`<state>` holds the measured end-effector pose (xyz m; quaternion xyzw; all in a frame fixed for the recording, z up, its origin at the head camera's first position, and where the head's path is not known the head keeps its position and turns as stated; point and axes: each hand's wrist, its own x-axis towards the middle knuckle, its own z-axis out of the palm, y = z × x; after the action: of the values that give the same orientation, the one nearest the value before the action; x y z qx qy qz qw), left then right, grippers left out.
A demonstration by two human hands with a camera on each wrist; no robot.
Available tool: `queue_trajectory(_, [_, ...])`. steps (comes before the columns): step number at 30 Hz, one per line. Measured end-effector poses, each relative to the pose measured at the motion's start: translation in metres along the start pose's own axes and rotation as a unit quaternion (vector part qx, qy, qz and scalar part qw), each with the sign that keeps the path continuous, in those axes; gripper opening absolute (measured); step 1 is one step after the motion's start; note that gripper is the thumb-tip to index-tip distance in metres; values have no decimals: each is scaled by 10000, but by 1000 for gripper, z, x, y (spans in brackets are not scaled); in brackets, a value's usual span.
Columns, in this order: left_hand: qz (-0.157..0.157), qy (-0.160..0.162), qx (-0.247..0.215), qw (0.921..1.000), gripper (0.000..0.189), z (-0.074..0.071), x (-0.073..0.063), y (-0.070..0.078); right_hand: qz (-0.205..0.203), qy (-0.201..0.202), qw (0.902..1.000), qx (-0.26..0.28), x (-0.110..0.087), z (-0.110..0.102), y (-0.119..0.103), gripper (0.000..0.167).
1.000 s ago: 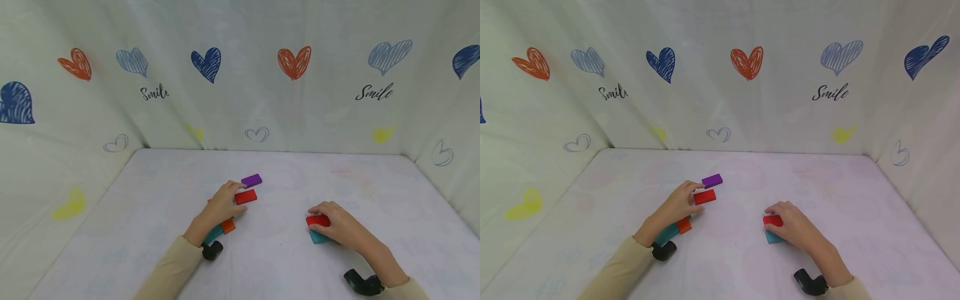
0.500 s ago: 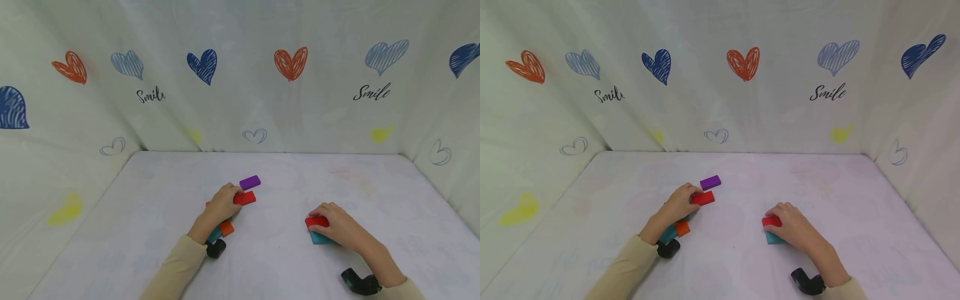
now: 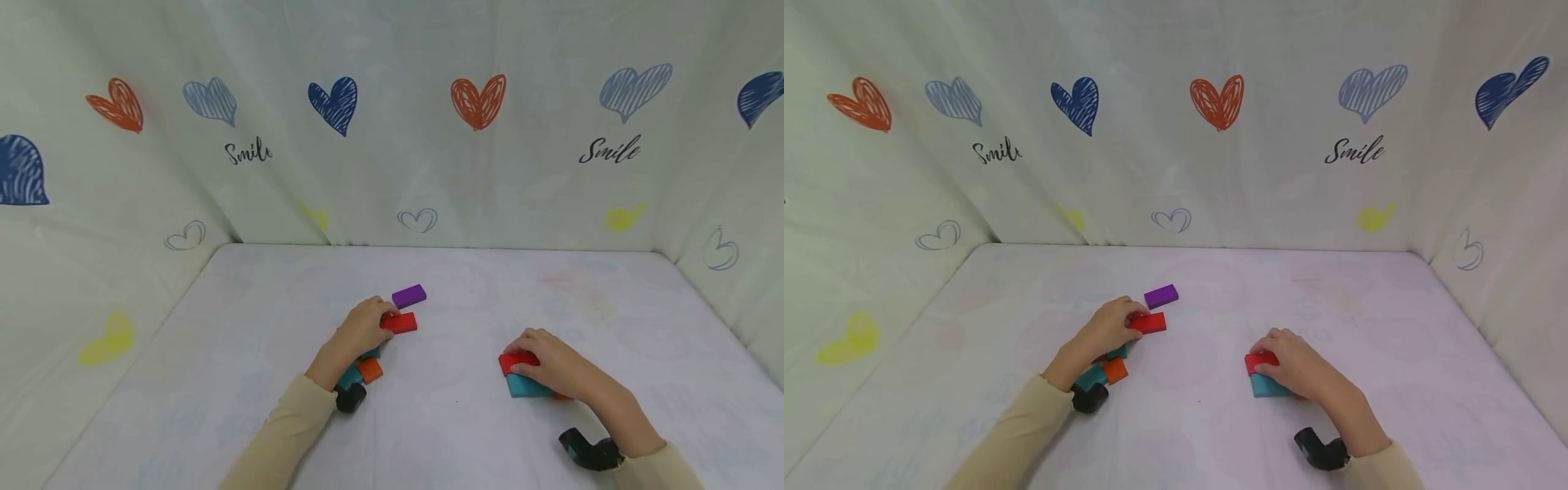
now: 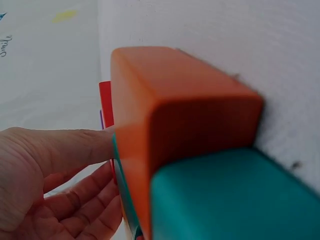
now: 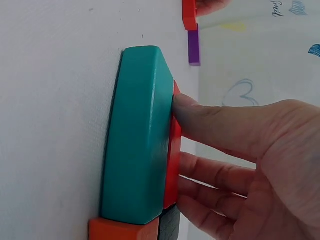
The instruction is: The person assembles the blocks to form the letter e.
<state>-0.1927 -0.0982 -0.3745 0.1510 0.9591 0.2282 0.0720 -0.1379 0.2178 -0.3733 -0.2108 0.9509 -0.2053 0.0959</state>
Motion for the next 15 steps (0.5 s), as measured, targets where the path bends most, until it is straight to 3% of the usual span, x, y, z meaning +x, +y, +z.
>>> queue_trajectory(15, [109,-145,4,9998,33,-2,5,-3,-53,225,9992,-311,0,2,-3,21])
